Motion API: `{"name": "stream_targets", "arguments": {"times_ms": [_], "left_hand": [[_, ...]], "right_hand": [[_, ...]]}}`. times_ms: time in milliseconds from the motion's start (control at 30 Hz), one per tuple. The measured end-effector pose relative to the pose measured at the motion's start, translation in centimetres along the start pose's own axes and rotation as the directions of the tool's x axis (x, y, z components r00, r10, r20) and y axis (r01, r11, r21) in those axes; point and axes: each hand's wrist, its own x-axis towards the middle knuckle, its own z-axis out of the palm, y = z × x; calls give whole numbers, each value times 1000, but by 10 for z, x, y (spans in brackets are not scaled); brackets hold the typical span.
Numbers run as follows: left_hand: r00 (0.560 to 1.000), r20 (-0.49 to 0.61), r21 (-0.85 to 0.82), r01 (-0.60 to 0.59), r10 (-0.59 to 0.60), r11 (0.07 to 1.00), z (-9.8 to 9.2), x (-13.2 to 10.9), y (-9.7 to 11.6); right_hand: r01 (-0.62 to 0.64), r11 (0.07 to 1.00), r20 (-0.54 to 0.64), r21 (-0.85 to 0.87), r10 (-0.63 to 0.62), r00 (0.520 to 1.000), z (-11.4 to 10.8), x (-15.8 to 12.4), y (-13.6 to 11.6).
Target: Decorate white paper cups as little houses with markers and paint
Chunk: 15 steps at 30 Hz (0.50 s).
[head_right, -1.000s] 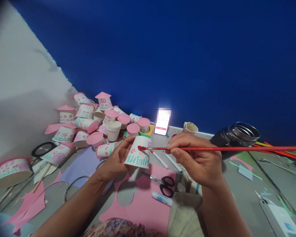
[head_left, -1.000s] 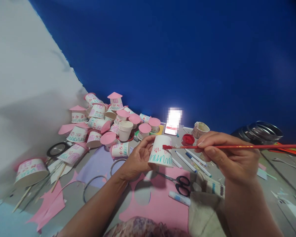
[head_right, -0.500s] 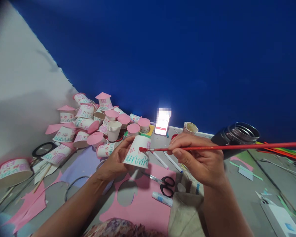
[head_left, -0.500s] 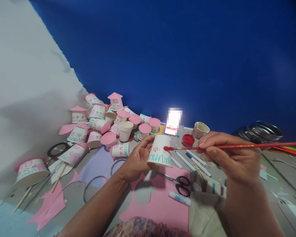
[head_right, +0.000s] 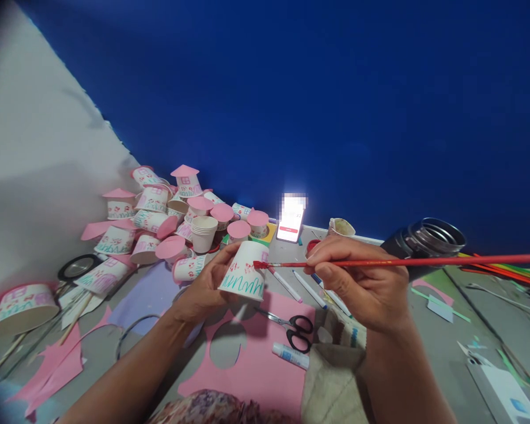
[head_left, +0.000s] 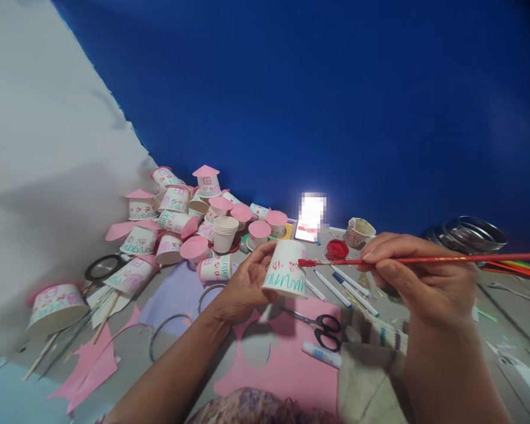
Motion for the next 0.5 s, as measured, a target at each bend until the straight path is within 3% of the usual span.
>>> {"name": "stream_targets", "arguments": {"times_ms": [500], "left_hand": [[998,55,-1,-35,35,999,-1,3,-5]], "right_hand": [[-10,1000,6,-8,10,1000,2,-1,0]]}}
